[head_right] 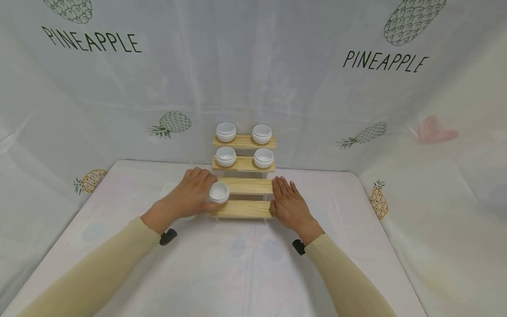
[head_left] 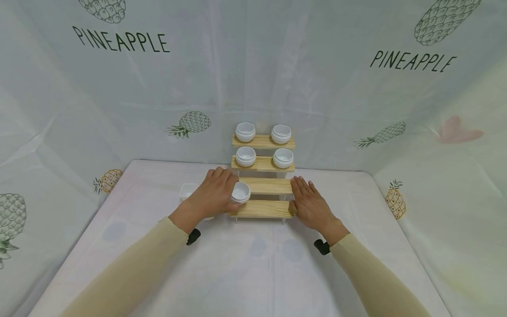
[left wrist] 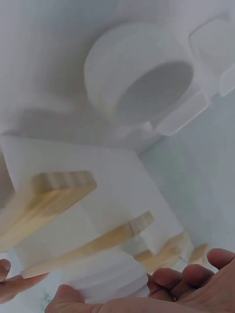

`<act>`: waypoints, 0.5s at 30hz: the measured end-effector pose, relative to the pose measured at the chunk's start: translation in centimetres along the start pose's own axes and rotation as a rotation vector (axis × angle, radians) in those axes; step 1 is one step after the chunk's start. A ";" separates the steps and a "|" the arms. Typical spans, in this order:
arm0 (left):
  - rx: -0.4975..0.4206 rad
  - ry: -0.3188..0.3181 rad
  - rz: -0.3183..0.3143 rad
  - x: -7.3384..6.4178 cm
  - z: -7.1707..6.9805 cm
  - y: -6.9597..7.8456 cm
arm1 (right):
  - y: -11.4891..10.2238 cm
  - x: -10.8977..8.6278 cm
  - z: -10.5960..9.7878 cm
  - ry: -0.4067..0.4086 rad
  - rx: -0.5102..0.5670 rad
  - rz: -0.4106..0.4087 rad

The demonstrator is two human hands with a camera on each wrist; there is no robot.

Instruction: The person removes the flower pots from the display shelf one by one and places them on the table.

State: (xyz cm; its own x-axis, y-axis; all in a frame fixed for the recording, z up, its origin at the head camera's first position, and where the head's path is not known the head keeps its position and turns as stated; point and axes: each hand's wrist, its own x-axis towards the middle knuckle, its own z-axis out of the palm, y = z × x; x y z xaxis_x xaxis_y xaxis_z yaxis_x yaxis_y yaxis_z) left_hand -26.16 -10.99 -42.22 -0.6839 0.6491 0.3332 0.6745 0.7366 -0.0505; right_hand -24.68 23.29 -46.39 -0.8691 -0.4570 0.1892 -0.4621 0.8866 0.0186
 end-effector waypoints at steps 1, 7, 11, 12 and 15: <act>-0.004 -0.006 -0.004 -0.3 -0.1 -0.1 | 0.0 0.0 0.0 0.001 0.004 0.001; -0.016 -0.047 -0.074 -2.6 -0.6 -1.2 | -0.1 0.0 0.0 0.005 -0.003 0.001; -0.033 -0.065 -0.142 -4.6 -0.8 -2.4 | 0.0 0.1 0.1 -0.007 -0.008 0.003; -0.040 -0.064 -0.160 -5.1 -0.9 -2.7 | 0.0 0.1 0.1 -0.006 -0.009 0.003; -0.058 -0.061 -0.213 -6.8 -1.2 -3.8 | 0.0 0.0 0.1 0.005 -0.012 -0.001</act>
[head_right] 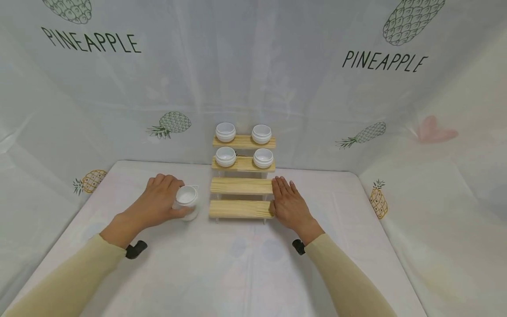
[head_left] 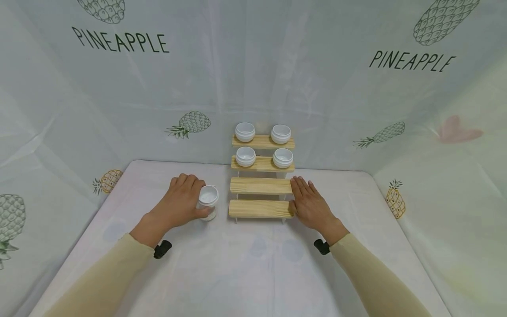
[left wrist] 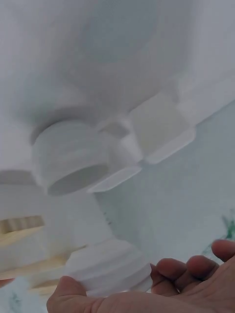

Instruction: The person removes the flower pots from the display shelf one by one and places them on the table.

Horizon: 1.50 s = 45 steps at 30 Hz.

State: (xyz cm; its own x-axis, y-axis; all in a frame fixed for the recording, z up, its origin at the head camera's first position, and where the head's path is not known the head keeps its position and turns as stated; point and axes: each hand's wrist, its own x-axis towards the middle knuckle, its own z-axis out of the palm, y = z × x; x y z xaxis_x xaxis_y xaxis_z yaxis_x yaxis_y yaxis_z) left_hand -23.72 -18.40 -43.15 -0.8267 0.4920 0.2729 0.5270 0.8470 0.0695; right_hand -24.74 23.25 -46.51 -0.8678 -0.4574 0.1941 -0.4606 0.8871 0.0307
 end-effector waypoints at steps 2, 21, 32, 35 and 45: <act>-0.005 0.006 -0.031 -1.0 -0.2 -0.9 | 0.0 0.0 0.0 -0.001 -0.003 0.001; 0.009 0.013 -0.174 -7.5 1.5 -5.9 | -0.1 0.1 0.1 -0.030 0.005 0.028; -0.039 -0.069 -0.142 -6.2 3.6 -6.3 | 0.0 0.1 0.2 -0.027 0.013 0.028; -0.030 -0.085 -0.150 -5.7 4.3 -6.3 | 0.0 0.1 0.2 -0.024 0.009 0.025; -0.002 -0.094 -0.150 -5.2 5.1 -6.0 | -0.1 0.1 0.2 -0.027 0.003 0.022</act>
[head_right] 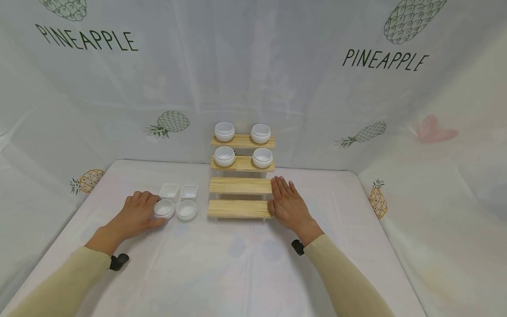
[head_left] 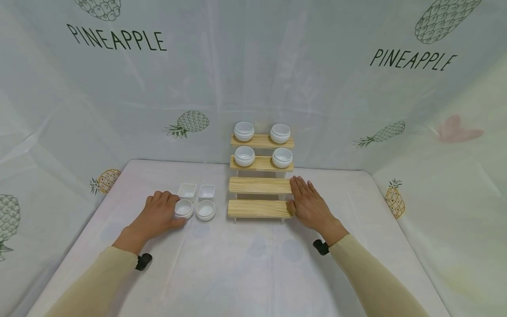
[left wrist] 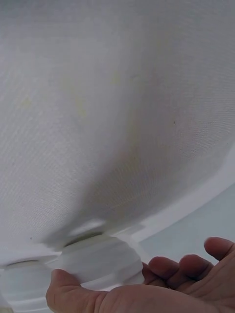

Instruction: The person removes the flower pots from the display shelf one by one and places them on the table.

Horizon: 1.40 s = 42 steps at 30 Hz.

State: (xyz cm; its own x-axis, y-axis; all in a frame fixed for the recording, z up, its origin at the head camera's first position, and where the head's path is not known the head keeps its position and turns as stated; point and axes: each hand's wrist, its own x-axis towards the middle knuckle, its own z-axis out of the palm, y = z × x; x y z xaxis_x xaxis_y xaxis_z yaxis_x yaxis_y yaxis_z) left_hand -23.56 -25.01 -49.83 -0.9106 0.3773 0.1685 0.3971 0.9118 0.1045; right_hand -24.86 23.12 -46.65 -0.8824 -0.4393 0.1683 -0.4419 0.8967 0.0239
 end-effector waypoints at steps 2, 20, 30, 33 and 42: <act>0.005 -0.004 -0.009 0.0 -0.2 0.2 | 0.0 0.0 0.0 0.003 -0.002 -0.002; 0.033 -0.021 -0.052 0.1 -0.2 0.8 | 0.1 -0.1 0.2 0.010 0.001 -0.008; 0.047 -0.004 -0.057 -0.1 0.0 0.8 | 0.1 0.0 0.2 0.016 0.005 -0.010; 0.047 0.004 -0.063 -0.2 -0.1 0.7 | 0.1 0.0 0.1 0.008 0.004 -0.007; 0.002 0.171 -0.030 0.3 -2.9 1.4 | 0.1 -0.1 0.0 0.003 0.000 -0.007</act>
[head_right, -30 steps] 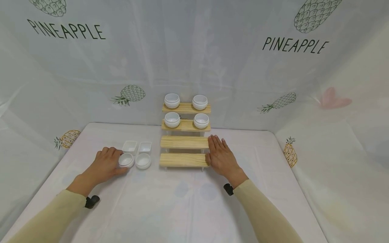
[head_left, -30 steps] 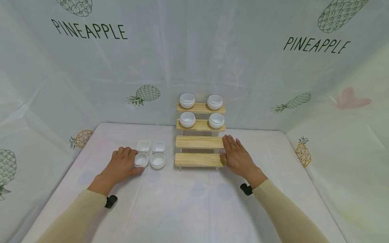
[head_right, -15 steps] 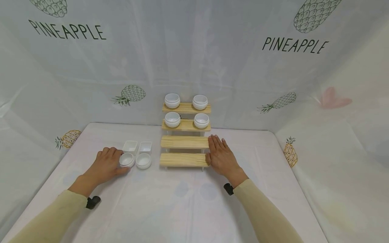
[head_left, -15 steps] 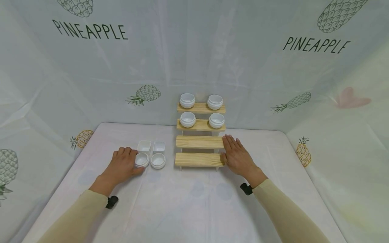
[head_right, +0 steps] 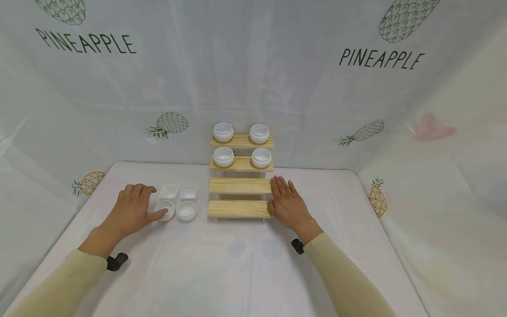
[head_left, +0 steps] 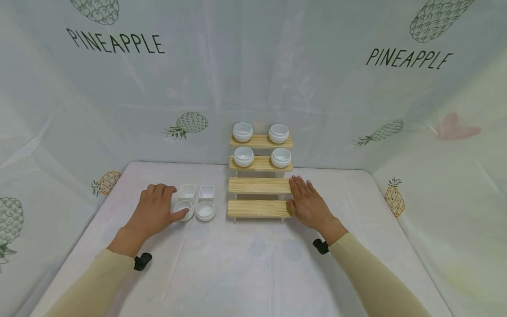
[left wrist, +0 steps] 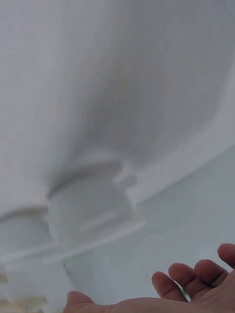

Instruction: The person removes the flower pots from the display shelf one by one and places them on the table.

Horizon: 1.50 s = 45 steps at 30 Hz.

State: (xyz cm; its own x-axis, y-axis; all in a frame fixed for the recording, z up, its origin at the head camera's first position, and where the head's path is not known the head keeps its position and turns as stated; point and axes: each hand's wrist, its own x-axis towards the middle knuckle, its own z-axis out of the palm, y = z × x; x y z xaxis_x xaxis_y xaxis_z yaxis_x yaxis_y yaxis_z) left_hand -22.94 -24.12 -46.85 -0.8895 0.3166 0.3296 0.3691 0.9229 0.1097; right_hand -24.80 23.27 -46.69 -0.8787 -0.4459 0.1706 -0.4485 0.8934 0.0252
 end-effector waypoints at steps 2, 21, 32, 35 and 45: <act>-0.012 0.061 0.040 0.7 -0.7 0.6 | 0.0 0.0 0.0 0.000 -0.002 -0.001; 0.001 0.113 0.312 12.0 -5.9 12.9 | 0.1 -0.2 -0.1 0.000 0.000 0.007; 0.116 0.056 0.364 17.3 -4.7 18.9 | 0.0 -0.2 -0.1 -0.005 0.016 0.006; 0.148 0.048 0.359 18.2 -4.1 19.9 | -0.1 -0.2 -0.1 -0.006 0.021 0.010; 0.246 -0.023 0.322 20.3 -1.9 22.1 | 0.0 -0.4 -0.2 0.021 0.006 0.001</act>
State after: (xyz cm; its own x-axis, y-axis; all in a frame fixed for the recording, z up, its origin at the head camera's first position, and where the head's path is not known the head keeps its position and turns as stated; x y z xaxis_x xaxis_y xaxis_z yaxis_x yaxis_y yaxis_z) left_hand -32.27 2.28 -35.95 -0.7459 0.6001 0.2890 0.5565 0.7999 -0.2245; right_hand -24.42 23.47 -46.60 -0.8755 -0.4438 0.1911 -0.4486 0.8935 0.0195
